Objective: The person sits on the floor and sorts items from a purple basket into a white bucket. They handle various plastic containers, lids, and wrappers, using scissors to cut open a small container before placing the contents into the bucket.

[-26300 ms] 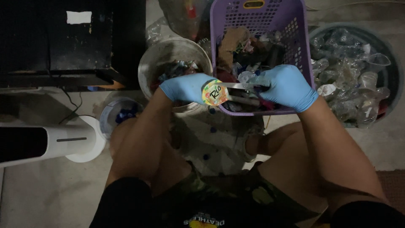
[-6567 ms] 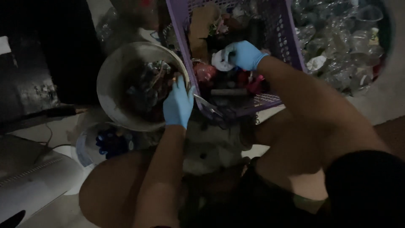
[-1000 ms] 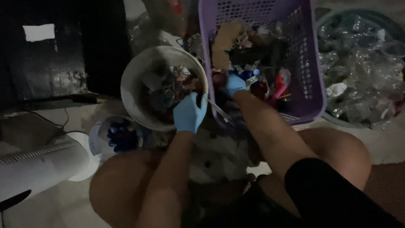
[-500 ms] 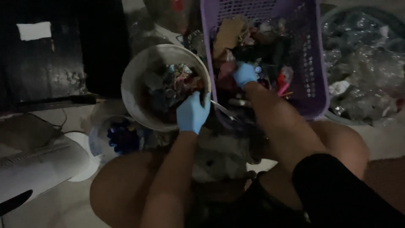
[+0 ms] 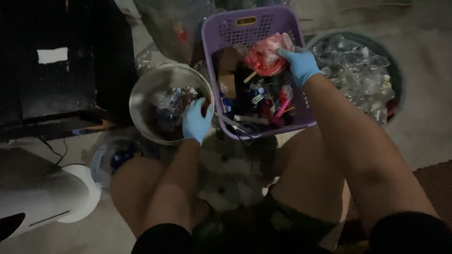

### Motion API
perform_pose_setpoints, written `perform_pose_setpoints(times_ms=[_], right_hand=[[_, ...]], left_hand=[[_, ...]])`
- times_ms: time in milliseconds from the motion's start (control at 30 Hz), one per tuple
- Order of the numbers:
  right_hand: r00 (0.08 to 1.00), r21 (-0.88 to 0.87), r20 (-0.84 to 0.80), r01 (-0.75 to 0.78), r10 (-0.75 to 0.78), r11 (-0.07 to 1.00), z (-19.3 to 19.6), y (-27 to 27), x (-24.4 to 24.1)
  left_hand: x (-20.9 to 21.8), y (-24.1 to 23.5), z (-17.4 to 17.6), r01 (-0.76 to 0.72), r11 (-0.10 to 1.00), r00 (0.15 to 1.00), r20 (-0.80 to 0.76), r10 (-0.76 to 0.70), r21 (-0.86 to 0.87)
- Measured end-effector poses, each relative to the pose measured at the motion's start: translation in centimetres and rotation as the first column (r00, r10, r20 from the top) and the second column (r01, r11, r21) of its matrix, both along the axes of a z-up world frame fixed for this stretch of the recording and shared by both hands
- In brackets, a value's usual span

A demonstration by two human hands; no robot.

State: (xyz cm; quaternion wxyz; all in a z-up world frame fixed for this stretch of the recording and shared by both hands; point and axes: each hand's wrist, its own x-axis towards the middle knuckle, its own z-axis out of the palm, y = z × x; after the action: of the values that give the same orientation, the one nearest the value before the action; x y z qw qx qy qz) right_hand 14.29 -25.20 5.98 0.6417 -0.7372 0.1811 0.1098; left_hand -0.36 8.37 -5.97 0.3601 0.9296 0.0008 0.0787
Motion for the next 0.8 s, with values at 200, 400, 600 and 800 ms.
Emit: perform_pose_setpoints(times_ms=[200, 400, 600, 800], right_hand=[[0.967, 0.515, -0.186, 0.246, -0.172, 0.821, -2.4, 0.6, -2.5], [0.936, 0.705, -0.350, 0.229, 0.048, 0.671, -2.3, 5.2, -5.0], [0.505, -0.553, 0.379, -0.548, 0.775, 0.627, -9.2, 2.2, -2.1], [0.444, -0.712, 0.365, -0.432, 0.818, 0.553, -12.0, 1.8, 0.1]], left_hand=[[3.4, -5.2, 7.4, 0.262, 0.965, 0.860, 0.453, -0.234, 0.000], [4.2, -4.9, 13.5, 0.380, 0.925, 0.843, 0.407, -0.352, 0.013], [4.8, -4.6, 12.8, 0.345, 0.931, 0.881, 0.385, -0.276, -0.121], [7.7, -5.0, 9.4, 0.282, 0.957, 0.932, 0.257, -0.254, -0.075]])
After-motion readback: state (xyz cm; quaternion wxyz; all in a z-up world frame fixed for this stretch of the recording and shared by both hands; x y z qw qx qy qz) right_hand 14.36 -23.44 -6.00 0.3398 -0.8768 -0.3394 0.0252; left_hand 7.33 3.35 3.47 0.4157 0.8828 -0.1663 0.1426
